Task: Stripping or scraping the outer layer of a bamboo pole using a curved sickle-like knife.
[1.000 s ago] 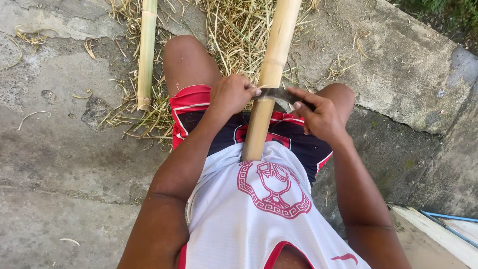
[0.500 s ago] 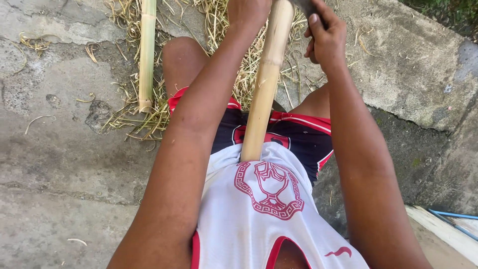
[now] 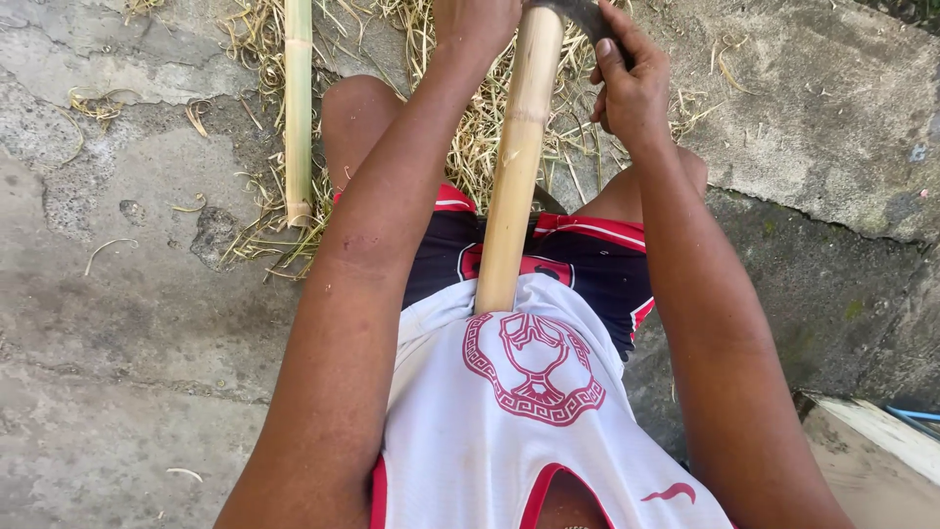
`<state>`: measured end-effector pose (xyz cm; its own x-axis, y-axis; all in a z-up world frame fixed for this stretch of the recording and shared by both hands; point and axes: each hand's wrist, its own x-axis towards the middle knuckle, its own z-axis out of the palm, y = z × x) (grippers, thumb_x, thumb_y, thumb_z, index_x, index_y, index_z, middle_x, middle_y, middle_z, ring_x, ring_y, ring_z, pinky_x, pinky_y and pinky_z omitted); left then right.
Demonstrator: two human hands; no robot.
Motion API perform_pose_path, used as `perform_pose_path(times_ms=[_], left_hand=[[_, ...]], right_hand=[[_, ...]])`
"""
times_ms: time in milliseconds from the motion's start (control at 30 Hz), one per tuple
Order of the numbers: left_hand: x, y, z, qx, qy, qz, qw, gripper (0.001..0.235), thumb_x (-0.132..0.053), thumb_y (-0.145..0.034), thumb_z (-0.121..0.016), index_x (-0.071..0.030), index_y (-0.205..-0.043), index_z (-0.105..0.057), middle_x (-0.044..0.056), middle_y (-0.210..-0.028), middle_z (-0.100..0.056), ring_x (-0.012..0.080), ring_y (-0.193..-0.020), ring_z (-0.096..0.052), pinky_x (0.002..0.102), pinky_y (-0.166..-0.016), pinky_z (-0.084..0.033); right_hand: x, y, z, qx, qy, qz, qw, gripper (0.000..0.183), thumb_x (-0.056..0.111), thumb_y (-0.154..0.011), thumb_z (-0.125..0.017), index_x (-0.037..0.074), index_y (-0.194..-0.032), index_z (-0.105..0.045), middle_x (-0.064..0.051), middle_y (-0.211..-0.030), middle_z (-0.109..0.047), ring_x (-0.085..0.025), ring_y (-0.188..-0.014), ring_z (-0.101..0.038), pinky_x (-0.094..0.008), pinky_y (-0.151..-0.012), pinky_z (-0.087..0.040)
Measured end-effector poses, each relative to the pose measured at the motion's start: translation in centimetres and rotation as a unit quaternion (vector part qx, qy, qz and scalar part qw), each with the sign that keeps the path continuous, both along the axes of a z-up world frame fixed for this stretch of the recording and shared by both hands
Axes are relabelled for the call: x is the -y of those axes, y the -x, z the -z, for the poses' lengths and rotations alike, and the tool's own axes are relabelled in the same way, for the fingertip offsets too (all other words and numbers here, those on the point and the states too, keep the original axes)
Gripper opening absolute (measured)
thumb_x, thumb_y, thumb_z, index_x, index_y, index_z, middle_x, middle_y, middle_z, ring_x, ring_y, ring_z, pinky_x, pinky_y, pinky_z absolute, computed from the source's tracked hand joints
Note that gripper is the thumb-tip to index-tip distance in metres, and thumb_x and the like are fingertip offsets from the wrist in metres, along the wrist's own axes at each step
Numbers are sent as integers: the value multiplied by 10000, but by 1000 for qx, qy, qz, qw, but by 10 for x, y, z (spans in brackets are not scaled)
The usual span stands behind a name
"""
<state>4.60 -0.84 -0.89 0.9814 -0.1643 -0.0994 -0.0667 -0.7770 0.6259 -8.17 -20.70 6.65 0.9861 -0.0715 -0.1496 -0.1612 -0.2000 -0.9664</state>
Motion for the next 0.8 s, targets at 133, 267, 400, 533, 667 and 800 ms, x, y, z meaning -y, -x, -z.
perform_pose_path(times_ms=[133,267,400,533,667,800], left_hand=[[-12,22,-6,89,-6,28,996,318,-383,-961,-655,-105,-865,-776,97,-631,-708,258,-539,-686,425,-495,-537],[-23,48,-26,157,40,22,987,212,-368,-830,-751,-178,-767,-819,27,-599,-685,214,-523,-649,422,-466,-490],[-31,72,-36,-15,25,37,999,196,-367,-932,-698,-209,-892,-808,-4,-578,-658,164,-493,-590,368,-469,-457],[-42,100,-63,-21,21,31,999,201,-371,-918,-713,-209,-865,-819,8,-551,-652,147,-476,-574,358,-460,-432],[-58,131,-69,-43,29,44,998,212,-357,-946,-701,-190,-872,-809,31,-550,-648,170,-465,-574,390,-474,-440],[-77,154,-68,-136,0,114,984,223,-250,-950,-687,-156,-774,-789,30,-599,-653,159,-532,-622,392,-539,-488]], right_hand=[[-3,19,4,-3,13,6,1000,394,108,-1132,-557,88,-1525,-553,-35,-823,-625,-69,-484,-540,-244,-409,-500],[-9,39,-2,-10,29,-3,1000,388,90,-1134,-541,87,-1522,-557,-37,-849,-627,-59,-514,-543,-233,-412,-505],[-11,61,0,-3,57,-18,998,371,86,-1135,-530,92,-1505,-562,-56,-862,-638,-59,-503,-536,-237,-434,-471],[-20,83,-11,-17,26,-16,999,395,76,-1111,-554,82,-1506,-561,-42,-873,-641,-53,-528,-531,-220,-405,-477],[-28,109,-25,-79,23,-3,997,414,66,-1087,-554,90,-1501,-564,-12,-835,-608,-42,-508,-502,-220,-424,-442],[-13,136,-34,-224,-54,-60,971,396,85,-1042,-576,96,-1435,-614,-18,-791,-626,-56,-452,-509,-229,-399,-441]])
